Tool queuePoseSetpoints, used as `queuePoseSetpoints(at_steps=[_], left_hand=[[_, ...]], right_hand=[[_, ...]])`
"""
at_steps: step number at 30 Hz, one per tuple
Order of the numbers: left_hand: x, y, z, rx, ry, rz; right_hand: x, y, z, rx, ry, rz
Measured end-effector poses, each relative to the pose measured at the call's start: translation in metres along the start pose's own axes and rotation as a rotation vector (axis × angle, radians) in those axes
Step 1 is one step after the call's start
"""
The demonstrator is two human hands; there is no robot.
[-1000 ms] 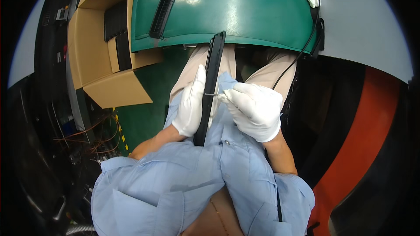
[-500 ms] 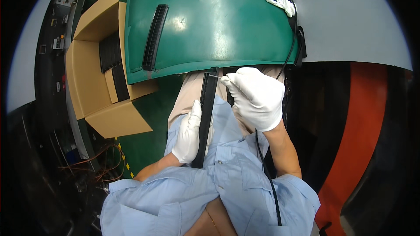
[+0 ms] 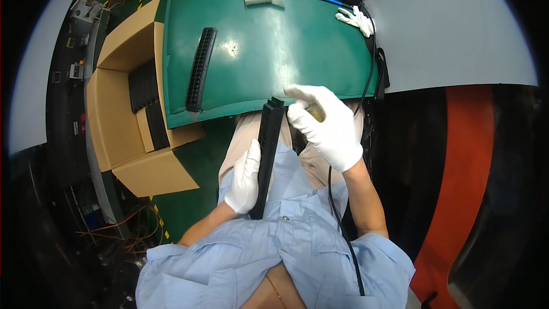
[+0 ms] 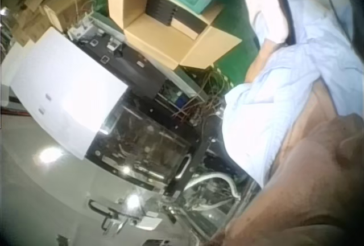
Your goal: The person sits at a green workbench and assembles black rectangular electronic components. They use a small metal tool to press parts into the components, then place the finished units into a cardboard box. The person also moves to a large industrial machine to insert components into a vertical rack and returns to the bench to continue assembly.
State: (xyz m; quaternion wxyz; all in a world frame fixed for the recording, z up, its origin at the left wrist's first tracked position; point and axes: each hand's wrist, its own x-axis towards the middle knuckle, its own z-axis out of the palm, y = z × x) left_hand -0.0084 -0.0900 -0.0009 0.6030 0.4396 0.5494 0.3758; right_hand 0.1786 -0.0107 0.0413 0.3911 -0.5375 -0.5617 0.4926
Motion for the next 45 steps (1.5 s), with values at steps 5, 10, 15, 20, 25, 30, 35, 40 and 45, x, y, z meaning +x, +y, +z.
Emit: queuePoseSetpoints(at_steps=[5, 10, 15, 20, 25, 30, 35, 40, 45], left_hand=[[0.044, 0.021, -0.002, 0.024, -0.032, 0.196], [0.052, 0.037, -0.003, -0.234, 0.11, 0.165], [0.038, 0.031, 0.006, -0.153, 0.12, 0.182], [0.039, 0.029, 0.009, -0.092, 0.084, 0.159], [0.043, 0.02, 0.009, -0.05, 0.064, 0.194], [0.046, 0.022, 0.006, -0.045, 0.018, 0.162], [0.039, 0.026, 0.009, -0.073, 0.009, 0.12], [0.033, 0.019, 0.012, -0.07, -0.03, 0.013], [0.035, 0.018, 0.013, -0.13, -0.078, 0.065]], right_hand=[[0.005, -0.01, 0.017, -0.029, -0.166, -0.011], [-0.017, -0.029, 0.013, -0.224, -0.206, -0.117], [-0.011, -0.005, 0.005, -0.462, -0.082, -0.607], [-0.012, 0.0, -0.006, -0.697, -0.148, -0.809], [-0.022, 0.005, -0.009, -0.756, -0.216, -0.851], [-0.034, 0.007, -0.009, -0.53, -0.231, -0.833], [-0.03, 0.003, -0.012, -0.657, -0.181, -0.839], [-0.017, 0.01, -0.012, -0.728, -0.16, -0.845], [-0.018, 0.009, -0.004, -0.484, -0.047, -0.513]])
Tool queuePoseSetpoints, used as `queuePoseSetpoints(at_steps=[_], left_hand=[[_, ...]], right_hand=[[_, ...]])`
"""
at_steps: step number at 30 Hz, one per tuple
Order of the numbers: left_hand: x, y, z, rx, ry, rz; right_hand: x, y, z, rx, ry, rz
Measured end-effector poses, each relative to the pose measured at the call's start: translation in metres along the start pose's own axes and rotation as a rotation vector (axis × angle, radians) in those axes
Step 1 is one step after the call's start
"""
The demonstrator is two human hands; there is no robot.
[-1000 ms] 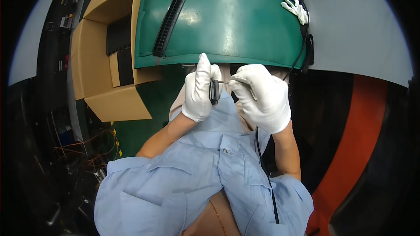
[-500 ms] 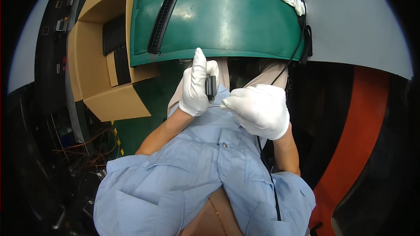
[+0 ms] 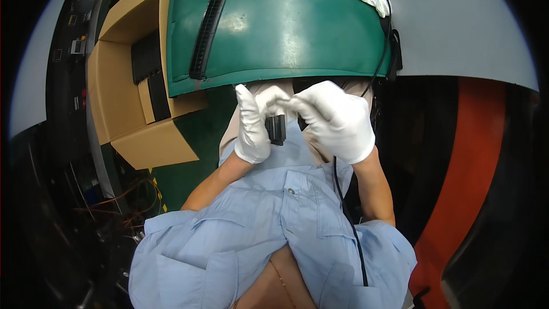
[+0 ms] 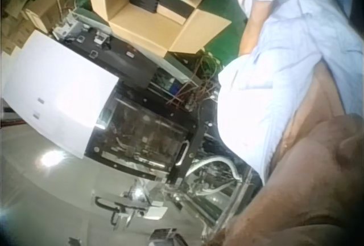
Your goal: The person sits at a green workbench and assembles black rectangular electronic components. They use a small metal tool to press parts into the components, then place the finished units into a cardboard box. The person also moves to a large industrial machine to insert components into a vertical rack and returns to the bench to continue assembly.
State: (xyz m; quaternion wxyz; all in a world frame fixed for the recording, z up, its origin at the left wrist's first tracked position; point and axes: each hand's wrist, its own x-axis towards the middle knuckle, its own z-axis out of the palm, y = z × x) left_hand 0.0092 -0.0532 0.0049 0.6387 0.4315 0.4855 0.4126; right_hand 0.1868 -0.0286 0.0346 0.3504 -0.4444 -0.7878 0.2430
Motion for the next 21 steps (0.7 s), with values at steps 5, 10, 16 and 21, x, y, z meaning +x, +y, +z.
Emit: queuePoseSetpoints(at_steps=[5, 10, 16, 21], left_hand=[[0.008, 0.022, 0.009, 0.309, -0.102, 0.324], [0.047, 0.05, 0.002, 0.657, -0.289, 0.856], [0.059, 0.046, -0.027, 0.564, 0.645, 0.758], [0.045, 0.035, -0.022, -0.468, 0.279, -0.089]], right_hand=[[0.01, -0.035, -0.029, 0.289, -0.414, 0.657], [0.005, -0.038, -0.029, 0.211, -0.223, 0.485], [-0.014, -0.022, 0.001, 0.101, 0.198, 0.236], [-0.016, -0.026, 0.039, 0.008, 0.095, 0.0]])
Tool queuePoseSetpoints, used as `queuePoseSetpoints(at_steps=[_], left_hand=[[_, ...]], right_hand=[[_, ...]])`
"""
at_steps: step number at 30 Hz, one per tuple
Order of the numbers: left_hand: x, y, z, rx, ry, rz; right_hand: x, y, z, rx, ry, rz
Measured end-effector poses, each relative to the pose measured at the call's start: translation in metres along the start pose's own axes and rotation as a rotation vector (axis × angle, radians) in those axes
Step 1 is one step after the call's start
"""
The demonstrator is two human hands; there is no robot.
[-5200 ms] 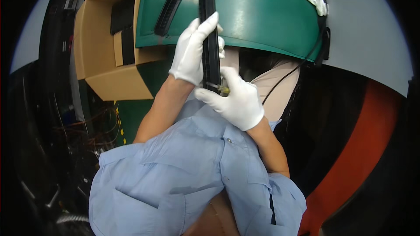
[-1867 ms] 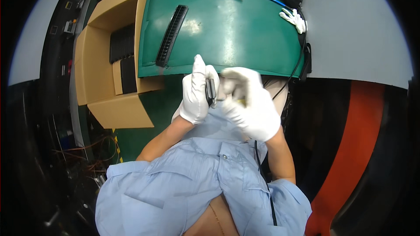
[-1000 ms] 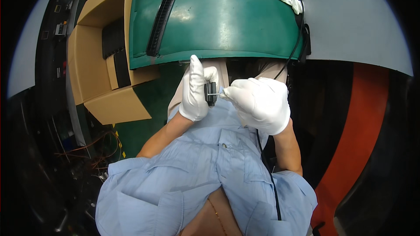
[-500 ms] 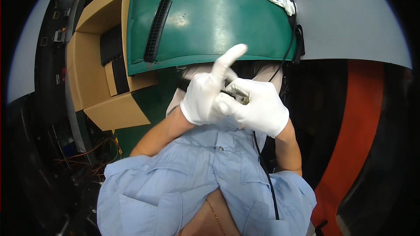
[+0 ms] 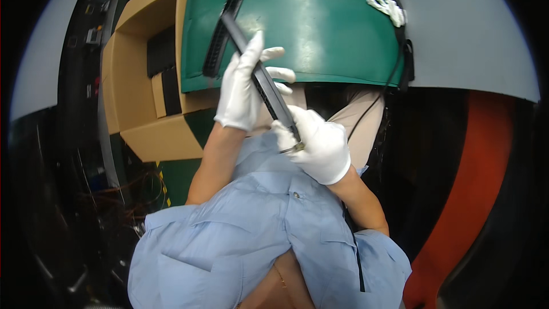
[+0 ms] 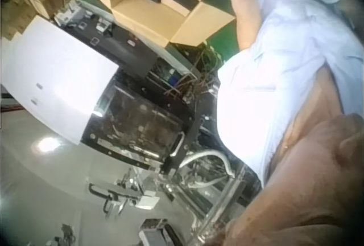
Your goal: The person sits at a green workbench and assembles black rectangular electronic components. They use a small metal tool to press parts into the components, then place the finished units into a cardboard box. The person also moves to a large industrial machine to insert components into a vertical rack and returns to the bench to continue assembly.
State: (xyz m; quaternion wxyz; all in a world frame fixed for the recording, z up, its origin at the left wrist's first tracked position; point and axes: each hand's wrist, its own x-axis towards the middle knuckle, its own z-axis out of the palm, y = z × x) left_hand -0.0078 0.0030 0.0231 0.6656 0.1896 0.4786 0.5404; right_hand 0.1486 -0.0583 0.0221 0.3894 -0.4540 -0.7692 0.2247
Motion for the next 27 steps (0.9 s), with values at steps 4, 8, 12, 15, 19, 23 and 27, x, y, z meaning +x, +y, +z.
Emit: queuePoseSetpoints(at_steps=[4, 8, 12, 15, 19, 23, 27], left_hand=[[0.003, 0.0, 0.002, 0.015, 0.04, -0.073], [-0.001, -0.01, -0.001, 0.068, -0.007, -0.077], [-0.006, -0.009, 0.006, 0.143, -0.023, -0.183], [0.0, -0.014, 0.002, 0.155, -0.032, -0.148], [0.003, -0.011, -0.003, 0.143, -0.009, -0.169], [0.007, -0.014, -0.005, 0.173, 0.016, -0.153], [0.012, -0.011, -0.009, 0.146, 0.029, -0.143]], right_hand=[[-0.002, -0.005, -0.005, 0.087, -0.164, 0.077], [0.004, 0.017, 0.001, 0.105, -0.021, -0.009], [0.023, 0.037, 0.006, 0.054, 0.04, -0.228], [0.011, 0.036, 0.0, -0.087, -0.126, -0.276], [-0.002, 0.019, -0.003, -0.173, -0.188, -0.338], [-0.012, 0.008, -0.008, -0.19, -0.213, -0.363], [-0.032, 0.006, 0.0, -0.03, -0.157, -0.314]])
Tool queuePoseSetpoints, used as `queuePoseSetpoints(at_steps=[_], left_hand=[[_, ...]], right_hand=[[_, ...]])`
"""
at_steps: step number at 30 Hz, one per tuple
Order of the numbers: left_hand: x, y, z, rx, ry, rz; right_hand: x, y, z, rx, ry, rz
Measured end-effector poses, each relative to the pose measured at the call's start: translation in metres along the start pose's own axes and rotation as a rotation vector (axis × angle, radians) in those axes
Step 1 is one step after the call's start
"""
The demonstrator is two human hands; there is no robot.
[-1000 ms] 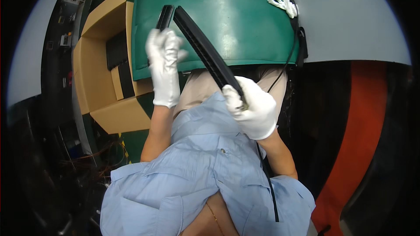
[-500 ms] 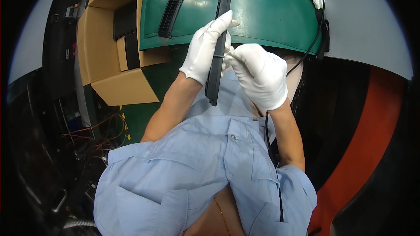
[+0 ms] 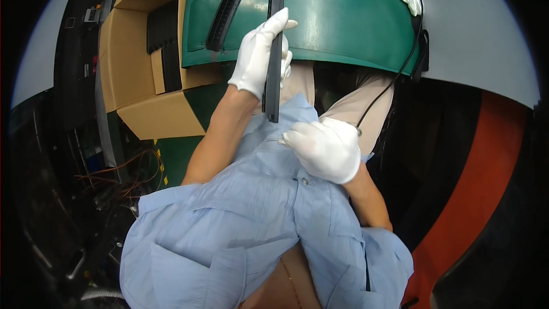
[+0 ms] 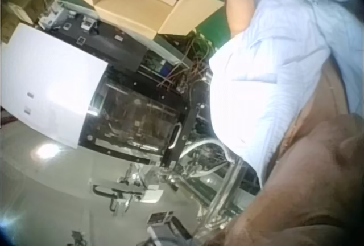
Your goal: The person sits at a green workbench and assembles black rectangular electronic components. They use a small metal tool to press parts into the components, then place the finished units into a cardboard box. The person also moves to a large industrial machine to insert components into a vertical rack and returns to the bench to continue assembly.
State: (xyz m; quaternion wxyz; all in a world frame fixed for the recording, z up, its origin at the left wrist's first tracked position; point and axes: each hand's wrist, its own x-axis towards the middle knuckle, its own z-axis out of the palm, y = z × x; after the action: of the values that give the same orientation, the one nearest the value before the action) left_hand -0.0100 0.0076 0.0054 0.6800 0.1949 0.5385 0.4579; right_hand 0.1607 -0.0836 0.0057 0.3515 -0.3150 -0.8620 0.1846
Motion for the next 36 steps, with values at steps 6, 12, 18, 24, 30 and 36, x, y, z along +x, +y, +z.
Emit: queuePoseSetpoints(at_steps=[6, 12, 18, 24, 30, 36], left_hand=[[-0.012, -0.009, 0.002, -0.094, -0.073, 0.005], [-0.033, -0.023, -0.006, -0.106, -0.139, -0.001], [-0.074, -0.037, -0.001, 0.037, -0.012, -0.063], [-0.101, -0.026, 0.002, 0.184, -0.077, -0.164], [-0.103, -0.028, 0.004, 0.249, -0.057, -0.149], [-0.1, -0.031, 0.001, 0.24, -0.097, -0.121]], right_hand=[[0.0, 0.008, 0.0, -0.025, 0.038, 0.003], [0.006, 0.01, 0.001, -0.055, 0.084, 0.028], [0.011, 0.009, -0.011, -0.082, 0.094, 0.094], [0.026, 0.021, -0.028, -0.097, 0.131, 0.11], [0.04, 0.039, -0.031, -0.149, 0.296, 0.085], [0.055, 0.05, -0.042, -0.242, 0.26, 0.145]])
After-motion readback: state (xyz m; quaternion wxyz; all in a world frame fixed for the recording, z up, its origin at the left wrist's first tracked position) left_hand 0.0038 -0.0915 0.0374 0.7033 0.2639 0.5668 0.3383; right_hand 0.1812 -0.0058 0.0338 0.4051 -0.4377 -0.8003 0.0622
